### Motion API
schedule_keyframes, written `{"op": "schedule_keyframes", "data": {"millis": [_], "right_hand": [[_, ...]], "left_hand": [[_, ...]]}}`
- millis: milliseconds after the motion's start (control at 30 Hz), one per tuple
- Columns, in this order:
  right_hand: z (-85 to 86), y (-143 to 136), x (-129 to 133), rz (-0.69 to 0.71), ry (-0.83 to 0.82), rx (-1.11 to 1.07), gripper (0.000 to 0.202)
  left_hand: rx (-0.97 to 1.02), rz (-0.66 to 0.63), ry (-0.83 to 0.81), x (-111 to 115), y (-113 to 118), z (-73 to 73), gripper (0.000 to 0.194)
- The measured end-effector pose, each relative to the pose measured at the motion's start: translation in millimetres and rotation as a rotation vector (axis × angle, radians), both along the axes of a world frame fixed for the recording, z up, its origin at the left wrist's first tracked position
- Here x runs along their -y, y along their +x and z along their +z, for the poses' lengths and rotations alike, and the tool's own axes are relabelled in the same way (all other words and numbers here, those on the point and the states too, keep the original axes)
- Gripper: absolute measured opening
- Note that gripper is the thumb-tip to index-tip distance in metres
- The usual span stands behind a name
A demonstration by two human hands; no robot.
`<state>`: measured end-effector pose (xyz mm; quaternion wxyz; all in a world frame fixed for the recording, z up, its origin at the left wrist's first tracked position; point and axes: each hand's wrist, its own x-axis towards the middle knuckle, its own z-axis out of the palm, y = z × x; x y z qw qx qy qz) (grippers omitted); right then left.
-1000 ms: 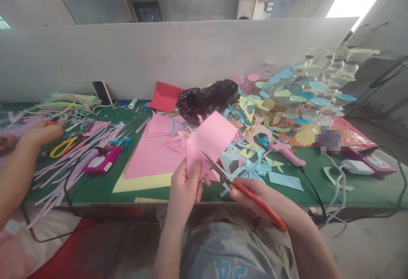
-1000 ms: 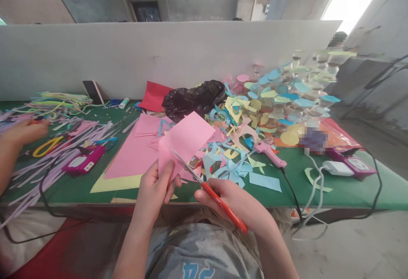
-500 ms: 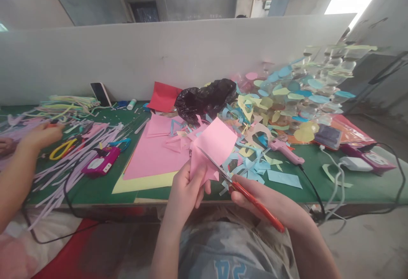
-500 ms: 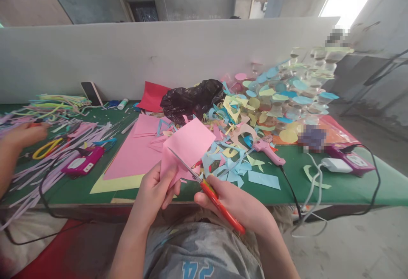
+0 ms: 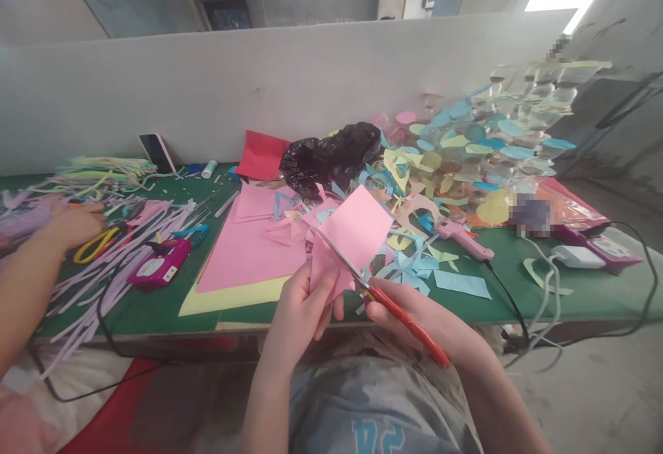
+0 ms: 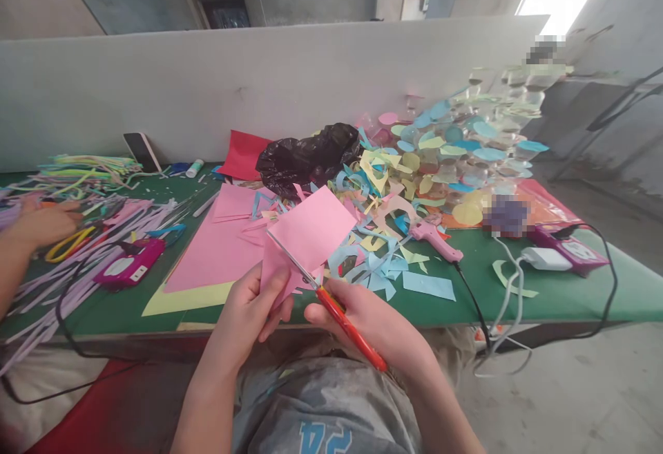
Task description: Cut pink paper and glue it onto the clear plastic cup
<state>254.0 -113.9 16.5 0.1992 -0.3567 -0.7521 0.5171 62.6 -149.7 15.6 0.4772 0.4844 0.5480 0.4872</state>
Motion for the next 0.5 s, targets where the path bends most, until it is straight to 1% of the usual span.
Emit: {"op": "schedule_keyframes", "data": {"millis": [133,200,267,300,367,433,500], "right_hand": [[-6.2,-5,-2,-0.055,-0.087,0.038,0.052],[-6.4,-8,-2,-0.099,-0.085,0.058,0.053],[-5.4,-11,-2,-0.144,-0.035,0.058,0.052],[-5.3,-13,-3,-0.180,-0.005,0.061,0.052],[-6.9,-17,-5,-0.297,0.048,0.103,0.050],[-11.4,-19,-10,-0.432,0.093,0.197,0.050],[-17.6,-20,-15,-0.515,0.137,0.296,0.050]], "left_hand": [[0.003,-0.007,-0.023,0,-4,-2.0,0.038],[0.004,-0.034,-0.040,-1,-7,-1.8,0.037],[0.008,-0.052,-0.053,-2,-8,-1.5,0.035],[0.013,-0.052,-0.054,-3,-9,-1.7,0.035],[0.029,-0.023,-0.052,-5,-10,-3.4,0.036],[0.033,0.030,-0.066,-8,-10,-6.9,0.042],[0.007,0.072,-0.109,-10,-10,-11.3,0.050]]}}
